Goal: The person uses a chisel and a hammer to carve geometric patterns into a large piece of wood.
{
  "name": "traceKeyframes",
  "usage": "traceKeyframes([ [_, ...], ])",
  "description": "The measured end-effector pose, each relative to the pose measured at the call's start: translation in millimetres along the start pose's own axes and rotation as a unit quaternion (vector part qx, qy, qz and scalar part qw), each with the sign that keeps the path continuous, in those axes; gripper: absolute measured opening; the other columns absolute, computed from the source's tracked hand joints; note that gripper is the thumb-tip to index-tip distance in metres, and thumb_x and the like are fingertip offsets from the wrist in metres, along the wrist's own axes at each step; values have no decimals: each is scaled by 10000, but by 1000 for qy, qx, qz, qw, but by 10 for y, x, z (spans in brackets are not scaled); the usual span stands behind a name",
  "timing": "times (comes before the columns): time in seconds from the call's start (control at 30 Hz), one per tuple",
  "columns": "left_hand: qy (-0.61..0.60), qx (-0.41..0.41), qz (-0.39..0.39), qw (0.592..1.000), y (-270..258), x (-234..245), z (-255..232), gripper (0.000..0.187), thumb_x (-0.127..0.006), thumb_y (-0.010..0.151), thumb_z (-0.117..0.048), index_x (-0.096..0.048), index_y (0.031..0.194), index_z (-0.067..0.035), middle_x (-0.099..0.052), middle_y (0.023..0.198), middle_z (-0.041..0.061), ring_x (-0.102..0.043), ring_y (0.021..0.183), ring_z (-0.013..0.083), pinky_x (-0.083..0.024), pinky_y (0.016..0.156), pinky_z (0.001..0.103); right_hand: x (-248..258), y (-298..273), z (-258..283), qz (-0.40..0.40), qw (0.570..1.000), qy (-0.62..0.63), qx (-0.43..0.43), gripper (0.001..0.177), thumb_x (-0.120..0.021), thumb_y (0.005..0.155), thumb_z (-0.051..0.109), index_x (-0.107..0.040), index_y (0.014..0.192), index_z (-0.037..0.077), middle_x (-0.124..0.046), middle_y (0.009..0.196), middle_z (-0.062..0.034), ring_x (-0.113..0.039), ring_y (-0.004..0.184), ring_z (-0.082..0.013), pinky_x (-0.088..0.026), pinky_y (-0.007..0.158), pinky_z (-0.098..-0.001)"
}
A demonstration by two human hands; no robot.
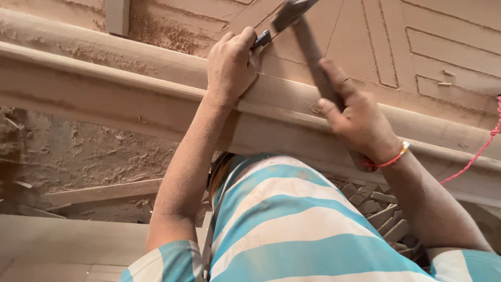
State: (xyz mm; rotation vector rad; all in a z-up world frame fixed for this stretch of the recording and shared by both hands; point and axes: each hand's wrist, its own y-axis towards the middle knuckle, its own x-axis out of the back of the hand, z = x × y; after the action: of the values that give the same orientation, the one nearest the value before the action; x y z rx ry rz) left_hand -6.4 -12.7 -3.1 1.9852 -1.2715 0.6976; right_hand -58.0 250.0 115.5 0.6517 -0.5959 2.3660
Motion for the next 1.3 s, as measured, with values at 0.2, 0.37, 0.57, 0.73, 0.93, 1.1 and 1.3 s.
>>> traceKeyframes([
  [0.2,-54,13,82,995,41,27,94,219,-771,885,-147,-591,982,-69,-694,798,129,-672,788,342,-510,685,463,65,-76,-381,-93,981,-147,87,650,-668,1036,78,-375,1616,116,-658,1366,-315,-669,1254,-385,-550,1027,-417],
  [0.37,-286,28,-2,958,193,131,518,261,-720,975,-52,-602,1207,-38,-756,998,115,-762,891,200,-639,776,325,25,-170,-698,-88,961,186,-184,779,-551,982,44,-274,1686,232,-582,816,-76,-566,567,-129,-506,504,-301],
  [0.57,-182,15,-32,983,145,248,516,227,-758,953,-46,-639,1146,-37,-765,951,95,-778,833,185,-613,711,331,20,-119,-967,-101,937,306,-137,776,-527,1087,4,-189,1751,218,-604,1021,-53,-576,716,-119,-522,559,-300],
  [0.73,-45,34,36,998,117,61,191,262,-802,884,-191,-564,928,-91,-690,795,96,-678,760,347,-511,648,475,110,-144,-897,-86,910,350,-203,762,-512,1073,50,-191,1721,289,-587,903,-59,-562,598,-117,-504,493,-292],
  [0.93,6,0,33,999,105,82,100,237,-755,899,-183,-539,916,-87,-654,790,112,-654,796,353,-507,683,486,106,-126,-820,-88,921,321,-203,762,-523,1067,66,-195,1717,291,-585,873,-62,-560,587,-122,-488,474,-299],
  [1.1,21,-54,20,998,49,44,57,194,-716,926,-166,-536,916,-93,-665,800,60,-648,800,311,-505,691,459,68,-99,-662,-102,942,276,-164,768,-550,1068,37,-210,1727,236,-592,912,-44,-560,654,-109,-530,555,-295],
  [1.3,62,-80,3,995,18,6,33,164,-702,950,-181,-557,927,-108,-668,797,38,-642,800,284,-496,684,437,90,-247,-66,-88,991,65,-74,714,-621,1048,66,-297,1679,150,-639,856,-93,-611,658,-139,-538,585,-320],
])
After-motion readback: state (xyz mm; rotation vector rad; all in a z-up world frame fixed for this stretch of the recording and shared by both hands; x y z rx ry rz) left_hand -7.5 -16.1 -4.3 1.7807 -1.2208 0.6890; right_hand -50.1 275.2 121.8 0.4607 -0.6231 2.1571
